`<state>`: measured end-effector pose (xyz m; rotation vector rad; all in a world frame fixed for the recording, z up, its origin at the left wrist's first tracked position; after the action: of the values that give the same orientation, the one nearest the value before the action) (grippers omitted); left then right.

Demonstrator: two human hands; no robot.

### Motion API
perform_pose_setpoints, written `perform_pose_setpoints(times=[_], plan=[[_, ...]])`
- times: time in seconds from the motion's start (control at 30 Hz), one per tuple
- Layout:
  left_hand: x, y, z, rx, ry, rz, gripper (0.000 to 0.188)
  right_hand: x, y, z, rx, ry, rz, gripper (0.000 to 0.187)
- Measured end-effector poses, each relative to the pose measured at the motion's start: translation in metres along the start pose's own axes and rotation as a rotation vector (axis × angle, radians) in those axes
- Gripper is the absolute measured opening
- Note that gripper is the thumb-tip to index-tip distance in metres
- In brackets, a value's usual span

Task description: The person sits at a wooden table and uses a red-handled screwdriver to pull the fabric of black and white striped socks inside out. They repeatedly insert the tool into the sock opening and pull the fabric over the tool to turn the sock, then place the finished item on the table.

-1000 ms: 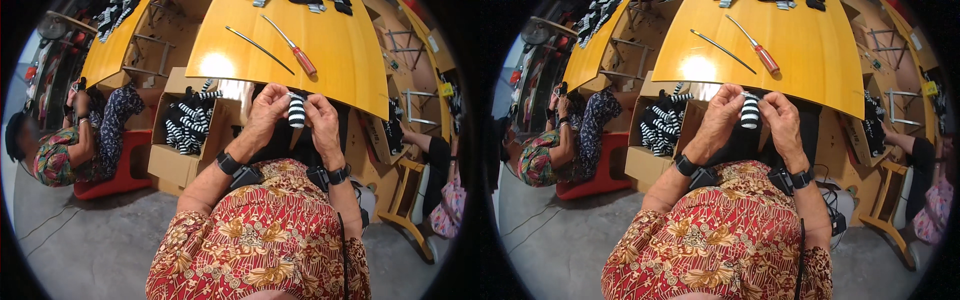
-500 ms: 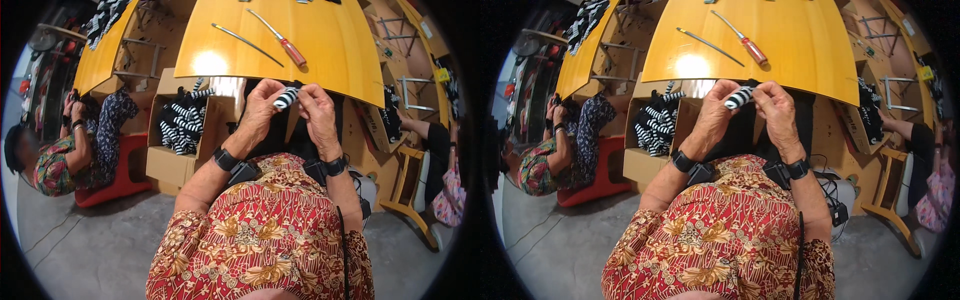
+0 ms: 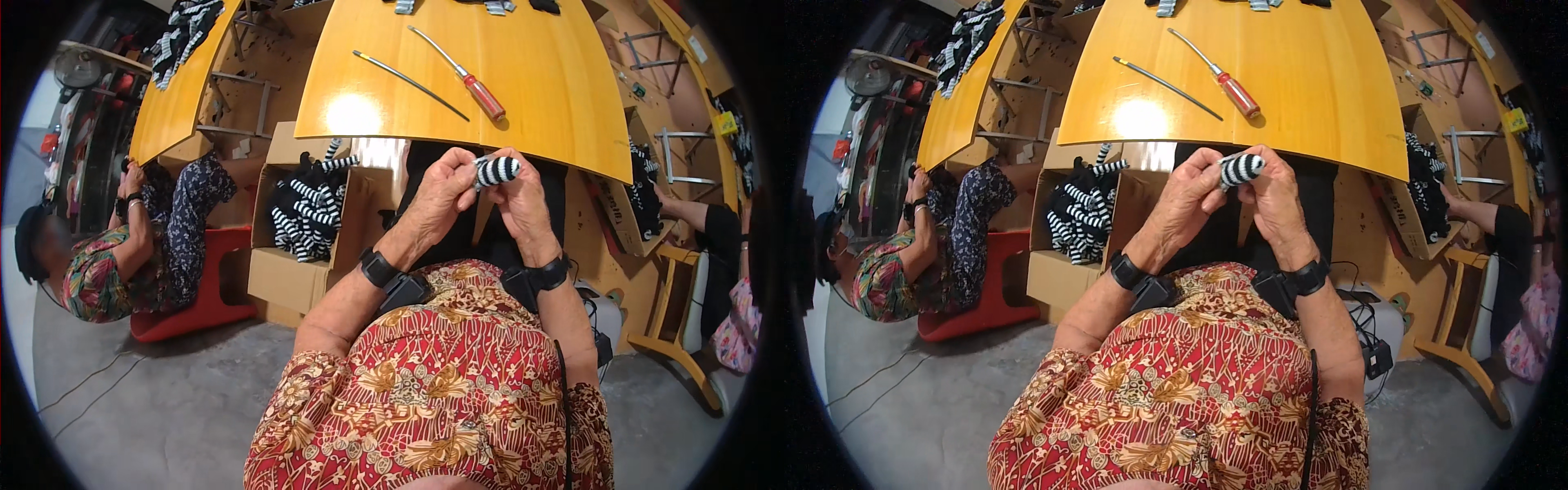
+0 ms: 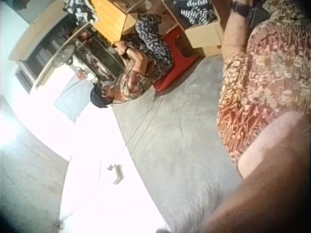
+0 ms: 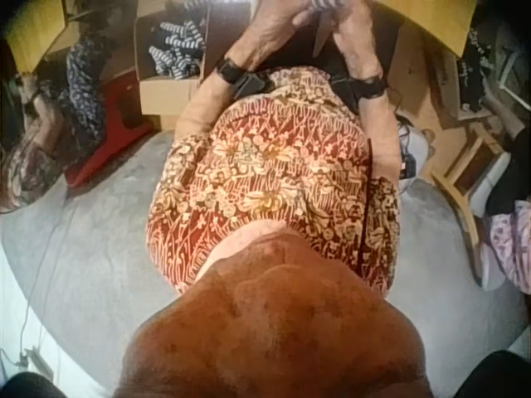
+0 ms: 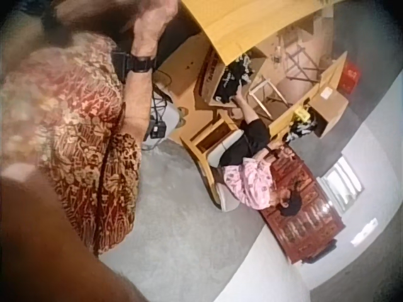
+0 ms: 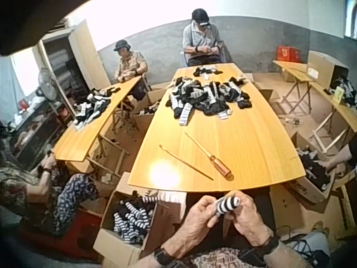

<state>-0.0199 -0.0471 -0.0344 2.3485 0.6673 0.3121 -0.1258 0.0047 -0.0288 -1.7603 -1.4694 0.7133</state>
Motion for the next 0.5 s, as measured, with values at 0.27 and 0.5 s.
perform_pose_setpoints(times=[0.27, 0.5], plan=[[0.001, -0.005, 0.006, -0.009, 0.113, 0.055, 0.011, 0.006, -0.019, -0.006, 0.452, 0.217, 0.043, 0.011], [0.002, -0.007, 0.003, 0.217, 0.013, 0.032, 0.005, 0.0, 0.004, 0.003, 0.276, 0.138, -0.012, 0.01]])
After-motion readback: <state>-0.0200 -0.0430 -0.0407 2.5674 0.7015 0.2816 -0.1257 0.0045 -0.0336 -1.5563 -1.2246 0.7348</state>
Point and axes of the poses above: each hand's wrist, its own x-axis away from the middle knuckle, its own z-axis out of the back of the hand, y = z × x, the point moved 6 cm from there along -x, towards the middle knuckle, and after that the axes turned 8 degrees about -y, right-handed, at the moved point
